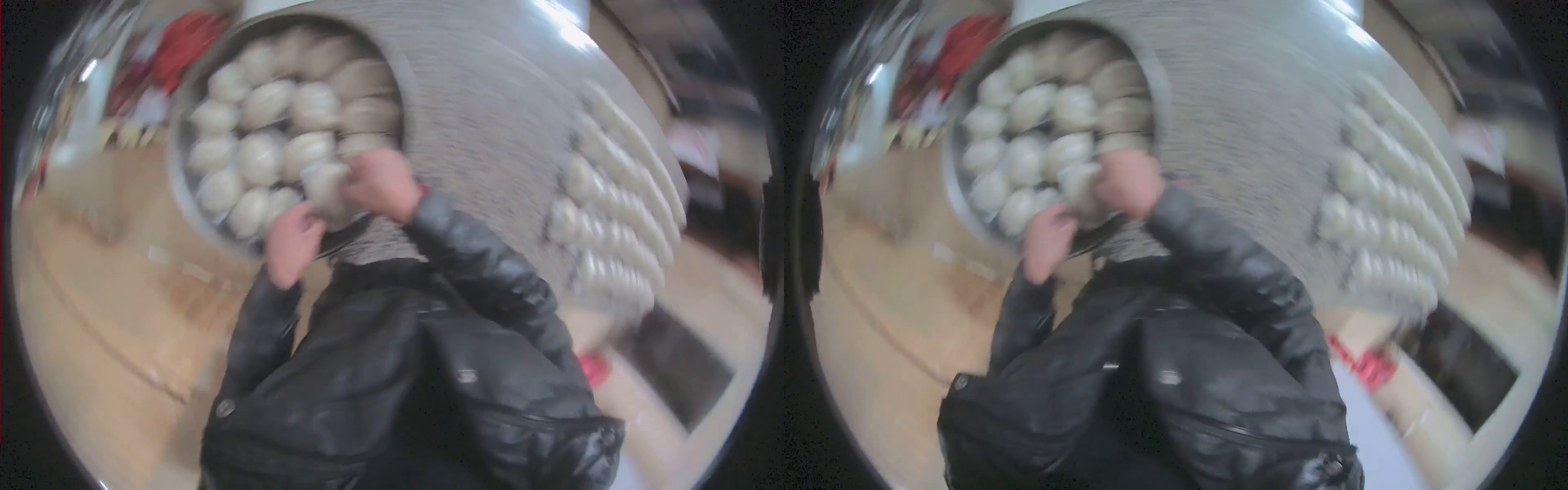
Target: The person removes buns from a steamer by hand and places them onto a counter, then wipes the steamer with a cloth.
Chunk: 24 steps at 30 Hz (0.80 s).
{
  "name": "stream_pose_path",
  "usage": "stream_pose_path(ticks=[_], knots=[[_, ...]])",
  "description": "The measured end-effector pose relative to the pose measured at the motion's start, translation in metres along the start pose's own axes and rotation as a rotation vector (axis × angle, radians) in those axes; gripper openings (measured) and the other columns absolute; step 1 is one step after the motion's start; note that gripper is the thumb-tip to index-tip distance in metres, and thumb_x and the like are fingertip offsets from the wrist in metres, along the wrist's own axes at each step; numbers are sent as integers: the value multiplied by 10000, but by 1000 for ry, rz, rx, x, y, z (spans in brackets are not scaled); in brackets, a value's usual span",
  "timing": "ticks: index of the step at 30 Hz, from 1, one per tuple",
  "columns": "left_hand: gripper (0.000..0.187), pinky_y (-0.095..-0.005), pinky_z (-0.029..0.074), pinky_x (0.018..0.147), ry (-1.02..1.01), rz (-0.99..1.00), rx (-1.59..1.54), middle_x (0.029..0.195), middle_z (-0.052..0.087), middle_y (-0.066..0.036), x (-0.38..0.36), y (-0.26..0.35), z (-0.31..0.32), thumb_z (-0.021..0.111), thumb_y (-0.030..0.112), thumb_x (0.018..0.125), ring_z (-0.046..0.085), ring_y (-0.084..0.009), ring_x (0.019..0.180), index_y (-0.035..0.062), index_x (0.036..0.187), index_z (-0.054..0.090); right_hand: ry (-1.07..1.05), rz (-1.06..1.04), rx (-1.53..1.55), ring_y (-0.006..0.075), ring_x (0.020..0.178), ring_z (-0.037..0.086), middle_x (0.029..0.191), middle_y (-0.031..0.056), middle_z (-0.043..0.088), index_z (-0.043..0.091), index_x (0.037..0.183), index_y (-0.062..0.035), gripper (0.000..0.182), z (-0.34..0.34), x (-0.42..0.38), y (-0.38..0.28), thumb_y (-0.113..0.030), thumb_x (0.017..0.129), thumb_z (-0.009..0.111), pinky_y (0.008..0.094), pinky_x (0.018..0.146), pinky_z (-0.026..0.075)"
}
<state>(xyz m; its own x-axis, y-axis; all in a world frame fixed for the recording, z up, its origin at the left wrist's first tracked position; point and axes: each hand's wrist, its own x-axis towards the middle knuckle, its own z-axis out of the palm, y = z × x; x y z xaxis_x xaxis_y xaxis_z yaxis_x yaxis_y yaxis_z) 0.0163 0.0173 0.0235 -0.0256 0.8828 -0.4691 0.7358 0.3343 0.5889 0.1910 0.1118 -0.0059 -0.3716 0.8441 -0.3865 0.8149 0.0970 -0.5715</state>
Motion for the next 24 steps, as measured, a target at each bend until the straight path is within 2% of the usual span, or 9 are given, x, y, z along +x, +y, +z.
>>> stream_pose_path(ticks=[2, 3, 6, 8, 9, 11, 15, 18, 24], knots=[[57, -368, 357, 591, -11, 14, -52, 652, 528, -74, -5, 23, -9, 538, 106, 796, 462, -215, 638, 100, 752, 573, 145, -37, 37, 376, 516, 514, 522, 152, 541, 575, 548, -123, 102, -27, -26, 8, -212, 590, 547, 452, 479, 361], [73, -342, 351, 584, -36, 42, -53, 617, 496, -51, -5, 36, -12, 544, 96, 802, 431, -173, 610, 105, 731, 558, 203, -21, 46, 382, 523, 528, 520, 147, 547, 570, 541, -133, 80, -39, -40, 14, -196, 584, 546, 451, 481, 365], [175, -277, 308, 564, -76, 131, -39, 587, 369, 11, -9, 91, -3, 548, 58, 822, 330, -102, 581, 113, 681, 461, 364, -21, 208, 278, 477, 503, 506, 60, 502, 548, 571, -147, 62, -74, -98, 46, -116, 620, 572, 393, 489, 346], [185, -280, 295, 569, -164, 276, -8, 589, 361, 21, -9, 130, 18, 546, 72, 823, 318, -96, 593, 118, 674, 446, 390, 51, 346, 149, 491, 471, 540, -1, 550, 609, 629, -127, 74, -95, -144, 76, -76, 674, 579, 296, 499, 357], [188, -280, 292, 570, -198, 323, 12, 589, 359, 24, -10, 149, 34, 545, 75, 823, 316, -95, 595, 119, 673, 442, 413, 79, 391, 116, 495, 464, 549, -16, 562, 624, 643, -122, 83, -101, -170, 93, -66, 687, 581, 272, 501, 360], [95, -334, 338, 598, -310, 418, 78, 590, 468, -32, -16, 185, 79, 544, 127, 795, 420, -159, 588, 110, 704, 527, 490, 178, 507, 74, 544, 470, 587, -35, 582, 661, 686, -120, 70, -105, -225, 134, -64, 715, 631, 244, 531, 359], [114, -410, 351, 570, -450, 638, 144, 595, 541, -100, -31, 238, 196, 530, 141, 788, 502, -261, 578, 85, 688, 533, 607, 276, 518, 70, 573, 494, 637, -27, 611, 684, 726, -122, 47, -98, -323, 231, -85, 753, 695, 229, 559, 385], [137, -479, 356, 570, -516, 790, 201, 649, 595, -160, -50, 274, 296, 521, 172, 814, 545, -375, 617, 69, 728, 550, 657, 428, 440, 80, 589, 466, 624, -28, 570, 648, 690, -111, 53, -87, -389, 305, -68, 706, 622, 257, 556, 362], [138, -467, 354, 505, -603, 818, 255, 614, 559, -131, -80, 315, 444, 533, 139, 846, 514, -340, 550, 67, 729, 524, 645, 637, 372, 53, 549, 409, 588, -50, 544, 609, 639, -144, 95, -72, -466, 419, -110, 725, 632, 259, 507, 310]])
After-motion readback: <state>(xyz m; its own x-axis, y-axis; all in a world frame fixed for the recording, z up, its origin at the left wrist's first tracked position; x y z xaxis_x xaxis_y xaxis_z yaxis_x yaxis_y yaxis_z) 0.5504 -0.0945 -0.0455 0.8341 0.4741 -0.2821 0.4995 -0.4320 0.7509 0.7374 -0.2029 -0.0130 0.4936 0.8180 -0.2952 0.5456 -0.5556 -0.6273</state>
